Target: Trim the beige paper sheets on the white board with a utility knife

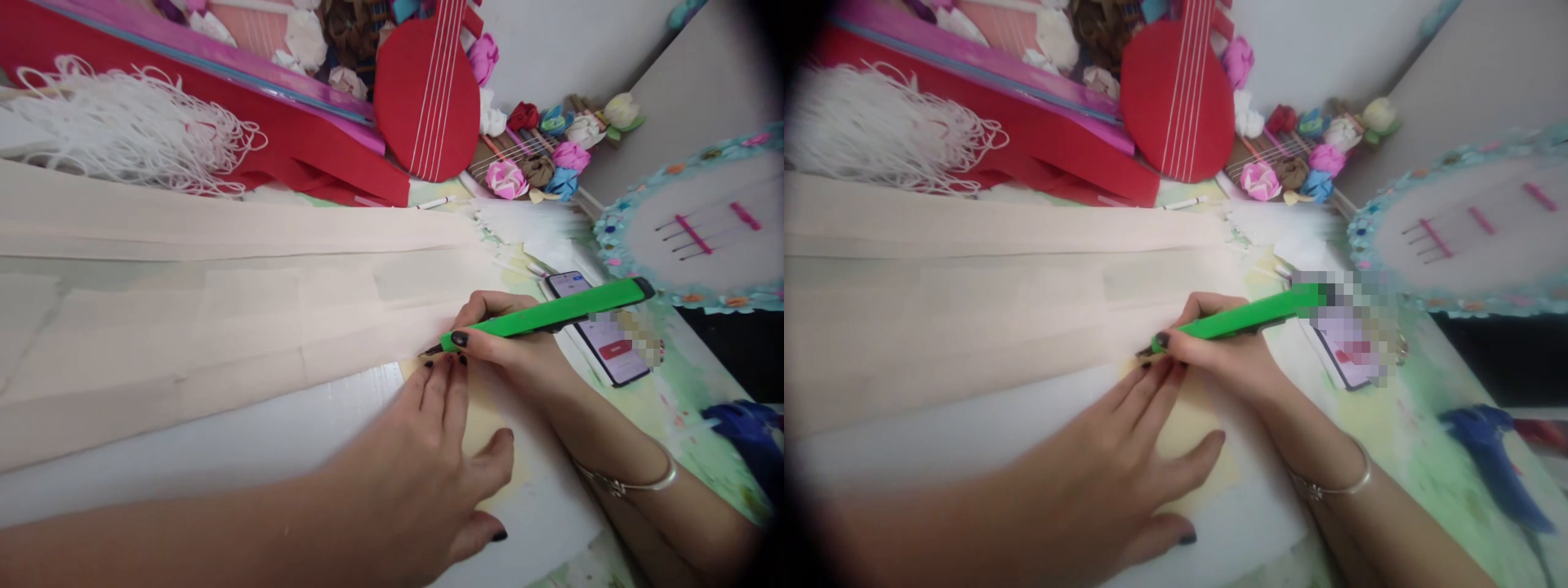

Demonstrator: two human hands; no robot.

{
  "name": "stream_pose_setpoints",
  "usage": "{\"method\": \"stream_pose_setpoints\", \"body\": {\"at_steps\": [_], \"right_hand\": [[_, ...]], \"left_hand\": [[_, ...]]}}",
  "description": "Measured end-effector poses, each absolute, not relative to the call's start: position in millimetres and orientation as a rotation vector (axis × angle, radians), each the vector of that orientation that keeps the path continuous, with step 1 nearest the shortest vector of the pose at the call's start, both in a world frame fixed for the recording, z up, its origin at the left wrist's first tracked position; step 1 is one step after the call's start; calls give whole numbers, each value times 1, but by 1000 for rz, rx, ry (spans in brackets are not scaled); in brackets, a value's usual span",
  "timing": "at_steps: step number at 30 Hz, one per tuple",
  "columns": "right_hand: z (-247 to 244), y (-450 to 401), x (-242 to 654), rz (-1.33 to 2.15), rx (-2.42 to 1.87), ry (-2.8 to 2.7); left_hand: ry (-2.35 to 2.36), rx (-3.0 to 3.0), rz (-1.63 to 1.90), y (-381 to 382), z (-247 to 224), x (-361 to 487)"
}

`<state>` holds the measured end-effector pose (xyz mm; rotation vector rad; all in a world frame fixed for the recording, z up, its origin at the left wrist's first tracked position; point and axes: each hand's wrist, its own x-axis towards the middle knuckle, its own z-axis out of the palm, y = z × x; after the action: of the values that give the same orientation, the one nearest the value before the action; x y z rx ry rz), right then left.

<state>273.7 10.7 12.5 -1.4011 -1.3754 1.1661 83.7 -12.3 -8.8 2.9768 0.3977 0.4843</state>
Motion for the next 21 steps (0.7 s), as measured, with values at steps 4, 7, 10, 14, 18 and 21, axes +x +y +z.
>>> {"method": "stream_pose_setpoints", "body": {"at_steps": [4,7,10,14,18,21], "right_hand": [[11,11,276,1175,-1379,-1347],[10,11,276,1165,-1378,-1355],[11,11,276,1155,-1380,-1376],[10,11,276,1165,-1365,-1381],[9,11,278,1161,-1357,-1366],[8,11,279,1162,-1358,-1367]], "left_hand": [[398,2989,479,-13,-10,83],[380,2988,483,-13,-9,84],[381,2992,481,-13,-9,83],[393,3002,489,-13,-8,84],[396,3001,496,-14,-9,84],[393,2996,495,-14,-10,84]]}}
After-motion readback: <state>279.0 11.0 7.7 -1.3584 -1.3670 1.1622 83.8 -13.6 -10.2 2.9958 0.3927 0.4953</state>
